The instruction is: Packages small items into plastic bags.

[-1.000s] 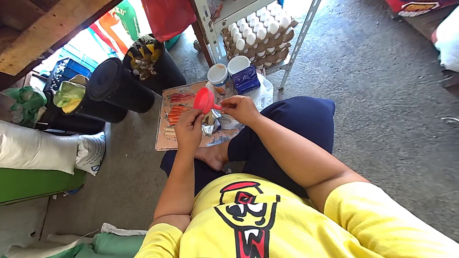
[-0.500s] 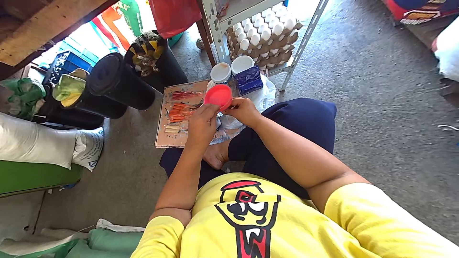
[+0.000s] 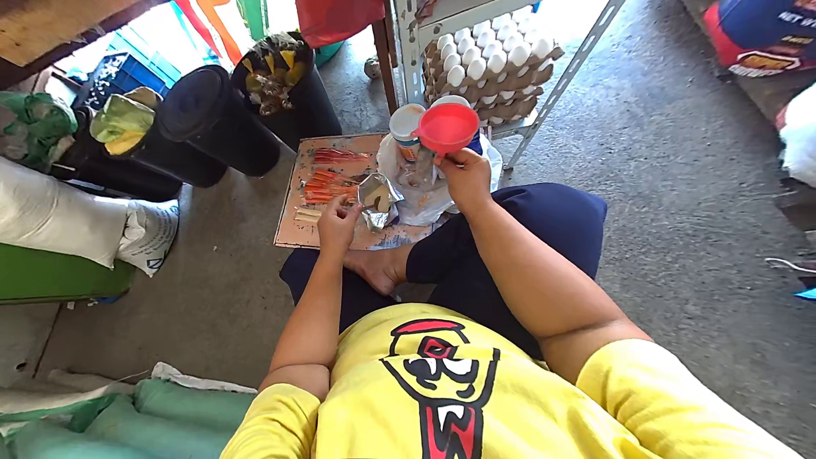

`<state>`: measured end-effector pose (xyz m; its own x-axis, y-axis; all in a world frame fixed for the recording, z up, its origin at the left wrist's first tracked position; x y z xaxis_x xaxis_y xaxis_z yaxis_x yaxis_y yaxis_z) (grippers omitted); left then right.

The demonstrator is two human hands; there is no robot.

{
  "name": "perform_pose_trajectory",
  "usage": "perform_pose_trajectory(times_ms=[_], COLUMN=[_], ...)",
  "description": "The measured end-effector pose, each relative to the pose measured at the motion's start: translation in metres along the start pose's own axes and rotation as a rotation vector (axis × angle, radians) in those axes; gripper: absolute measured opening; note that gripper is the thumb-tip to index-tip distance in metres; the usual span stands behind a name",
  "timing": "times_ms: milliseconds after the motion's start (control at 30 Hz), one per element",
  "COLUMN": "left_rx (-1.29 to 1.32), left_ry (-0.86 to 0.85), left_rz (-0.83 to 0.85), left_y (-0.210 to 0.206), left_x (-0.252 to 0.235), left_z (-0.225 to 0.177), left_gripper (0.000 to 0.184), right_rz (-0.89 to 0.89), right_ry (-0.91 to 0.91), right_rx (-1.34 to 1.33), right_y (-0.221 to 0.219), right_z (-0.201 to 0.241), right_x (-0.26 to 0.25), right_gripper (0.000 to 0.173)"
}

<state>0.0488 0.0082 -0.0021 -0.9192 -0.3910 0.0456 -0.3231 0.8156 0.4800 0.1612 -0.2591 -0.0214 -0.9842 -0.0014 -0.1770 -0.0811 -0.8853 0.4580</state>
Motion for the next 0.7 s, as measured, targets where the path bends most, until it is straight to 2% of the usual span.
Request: perform_pose_trajectory(times_ms=[67, 167, 367, 700], left_rx=[0.110, 0.147, 0.232, 0.349], left_ry=[-0.088, -0.195, -0.032, -0.030], left_rz=[-0.001, -0.027, -0.200, -0.351], left_y=[-0.012, -0.028, -0.032, -0.004], left_x=[0.003, 0.003, -0.001, 0.005], left_z=[0.015, 0.028, 0.038, 0.032], left_gripper=[0.038, 0.032, 0.034, 0.034], right_rz=[0.021, 0.028, 0.108, 0.201], right_ry=[-0.037, 0.015, -0.025, -0.083], right_rx=[-0.008, 0.005, 0.030, 0.115], right_y=[-0.002, -0.006, -0.020, -0.036], right_z=[0.000, -0.003, -0.014, -0.017], right_x=[0.000, 0.003, 0.006, 0.007], right_gripper=[0.019, 0.017, 0.017, 0.018])
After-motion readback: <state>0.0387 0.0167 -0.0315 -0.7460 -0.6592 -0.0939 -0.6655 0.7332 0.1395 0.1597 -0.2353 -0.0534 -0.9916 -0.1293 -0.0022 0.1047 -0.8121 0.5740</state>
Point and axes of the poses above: each hand's wrist, its own x-axis away from the middle knuckle, its own y-axis out of the back of the hand, z = x × y, the point moved 4 cm from there along -x, towards the middle knuckle, and after that the axes turned 15 degrees about x, right-handed, at the moved point
